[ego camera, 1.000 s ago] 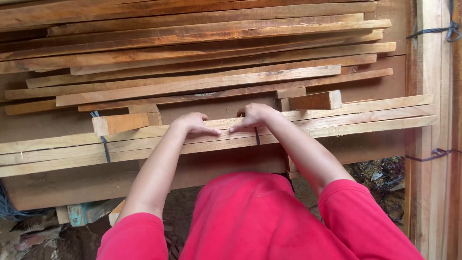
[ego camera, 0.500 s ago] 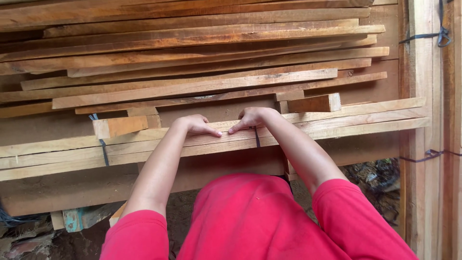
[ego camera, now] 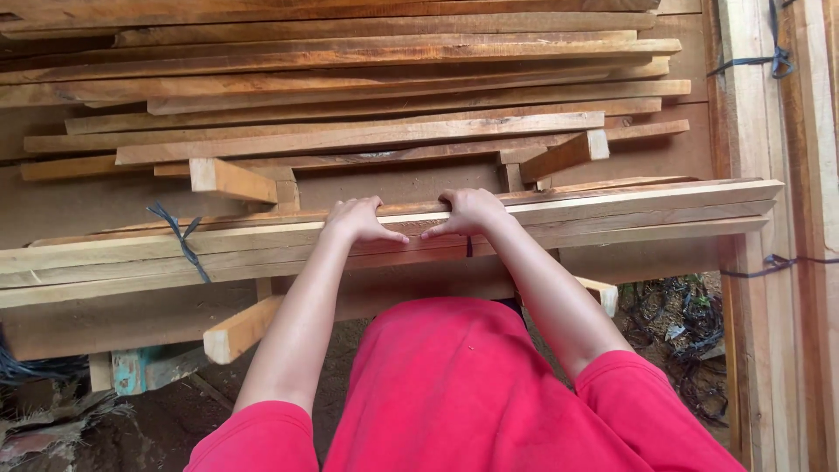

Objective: Tying a bundle of thin wood planks together with a plastic strap.

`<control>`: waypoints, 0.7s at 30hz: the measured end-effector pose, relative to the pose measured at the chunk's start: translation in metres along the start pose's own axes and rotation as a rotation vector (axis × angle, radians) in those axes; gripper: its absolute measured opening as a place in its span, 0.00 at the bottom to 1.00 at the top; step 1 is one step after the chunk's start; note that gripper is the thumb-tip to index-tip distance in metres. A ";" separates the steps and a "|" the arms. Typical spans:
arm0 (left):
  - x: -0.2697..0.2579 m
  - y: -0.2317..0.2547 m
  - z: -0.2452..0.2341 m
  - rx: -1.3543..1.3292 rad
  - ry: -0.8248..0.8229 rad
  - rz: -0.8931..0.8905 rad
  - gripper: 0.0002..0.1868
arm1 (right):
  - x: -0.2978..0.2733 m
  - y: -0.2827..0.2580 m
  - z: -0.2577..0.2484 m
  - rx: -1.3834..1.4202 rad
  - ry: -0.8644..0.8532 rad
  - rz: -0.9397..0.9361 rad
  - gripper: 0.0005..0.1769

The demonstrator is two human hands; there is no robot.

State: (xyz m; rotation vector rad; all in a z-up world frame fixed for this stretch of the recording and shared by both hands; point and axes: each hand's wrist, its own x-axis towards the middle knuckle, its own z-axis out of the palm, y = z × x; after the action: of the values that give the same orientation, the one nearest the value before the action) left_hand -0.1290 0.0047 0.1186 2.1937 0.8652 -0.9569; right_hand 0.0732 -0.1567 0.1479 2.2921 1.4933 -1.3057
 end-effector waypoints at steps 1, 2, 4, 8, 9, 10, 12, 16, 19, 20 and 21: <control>-0.007 0.002 0.007 0.000 0.003 0.001 0.55 | -0.005 0.001 0.008 -0.002 0.003 0.000 0.55; -0.014 0.004 0.013 0.011 0.072 0.016 0.54 | -0.009 0.002 0.014 -0.029 0.070 -0.036 0.54; -0.026 0.004 0.026 0.025 0.150 0.030 0.53 | -0.017 0.004 0.027 -0.057 0.145 -0.076 0.53; -0.041 0.008 0.048 0.106 0.404 0.093 0.51 | -0.021 0.017 0.057 -0.172 0.462 -0.203 0.48; -0.050 0.009 0.057 0.154 0.490 0.113 0.49 | -0.022 0.020 0.071 -0.209 0.545 -0.226 0.49; -0.044 0.003 0.074 0.153 0.481 0.110 0.49 | -0.025 0.022 0.082 -0.204 0.536 -0.226 0.49; -0.027 -0.008 0.097 0.241 0.567 0.121 0.52 | -0.025 0.025 0.093 -0.276 0.647 -0.251 0.49; -0.036 -0.010 0.132 0.321 0.726 0.125 0.53 | -0.028 0.031 0.129 -0.312 0.753 -0.266 0.52; -0.047 -0.007 0.150 0.363 0.943 0.177 0.49 | -0.036 0.033 0.148 -0.338 0.950 -0.321 0.51; -0.050 -0.006 0.152 0.336 0.951 0.191 0.50 | -0.040 0.030 0.149 -0.324 0.937 -0.306 0.51; -0.053 -0.006 0.154 0.309 0.961 0.204 0.51 | -0.043 0.028 0.149 -0.312 0.927 -0.293 0.51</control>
State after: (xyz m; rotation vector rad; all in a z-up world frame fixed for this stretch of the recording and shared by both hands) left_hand -0.2233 -0.1188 0.0711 2.9702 0.8820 0.1449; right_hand 0.0003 -0.2763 0.0753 2.6271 2.1217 0.0867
